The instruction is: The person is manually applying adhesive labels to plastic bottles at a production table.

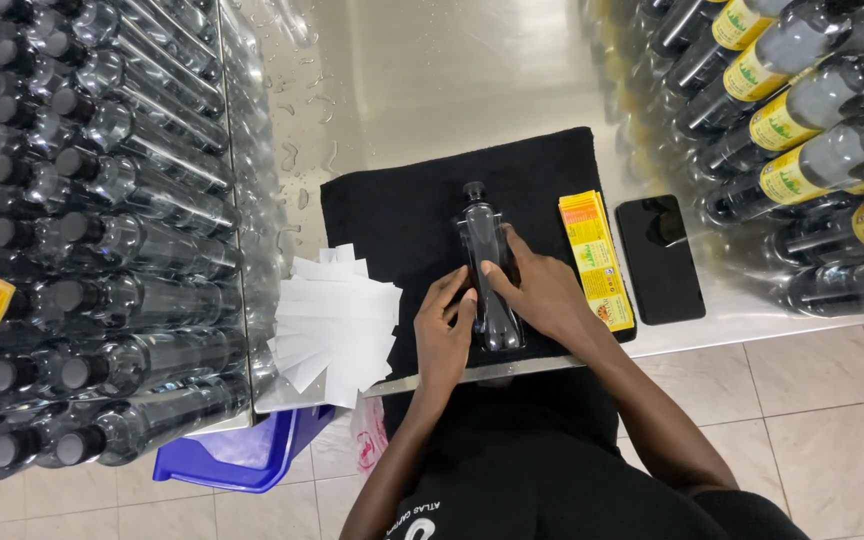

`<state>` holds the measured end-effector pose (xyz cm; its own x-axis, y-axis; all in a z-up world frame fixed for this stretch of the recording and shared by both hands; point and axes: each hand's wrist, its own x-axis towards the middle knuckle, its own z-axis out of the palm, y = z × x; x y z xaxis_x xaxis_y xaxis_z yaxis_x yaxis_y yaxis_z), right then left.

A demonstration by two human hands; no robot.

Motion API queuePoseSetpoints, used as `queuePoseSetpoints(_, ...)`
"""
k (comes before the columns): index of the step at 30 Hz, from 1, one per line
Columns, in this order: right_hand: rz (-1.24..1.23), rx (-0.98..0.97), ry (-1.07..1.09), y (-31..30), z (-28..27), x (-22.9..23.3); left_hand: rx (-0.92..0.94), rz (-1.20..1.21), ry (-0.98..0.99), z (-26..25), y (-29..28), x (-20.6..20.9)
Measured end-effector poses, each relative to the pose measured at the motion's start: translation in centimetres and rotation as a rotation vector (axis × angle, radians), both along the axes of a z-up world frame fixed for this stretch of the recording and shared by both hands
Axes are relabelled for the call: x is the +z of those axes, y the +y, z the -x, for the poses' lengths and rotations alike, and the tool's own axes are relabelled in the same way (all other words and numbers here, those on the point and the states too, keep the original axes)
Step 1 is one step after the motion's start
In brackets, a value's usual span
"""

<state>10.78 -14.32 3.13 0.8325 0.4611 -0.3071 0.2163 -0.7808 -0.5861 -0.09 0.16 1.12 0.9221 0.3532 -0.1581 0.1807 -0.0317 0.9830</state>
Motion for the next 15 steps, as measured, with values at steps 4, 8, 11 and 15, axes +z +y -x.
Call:
queuePoseSetpoints(4,0.005,-0.008,0.048,-0.2,0.3,0.9,-0.003,-0.035,0.002,0.0,0.0,0.3)
queuePoseSetpoints(8,-0.025,-0.045,0.048,-0.7,0.9,1.6,0.006,-0.069,-0.026,0.1,0.0,0.7)
queuePoseSetpoints(11,-0.049,-0.054,-0.001,-1.5,1.7,1.3,0.002,-0.087,-0.033,-0.1,0.0,0.5)
queuePoseSetpoints(15,-0.028,-0.136,-0.045,-3.1,2.7,-0.2,-0.003,-0.095,-0.023,0.0,-0.1,0.7)
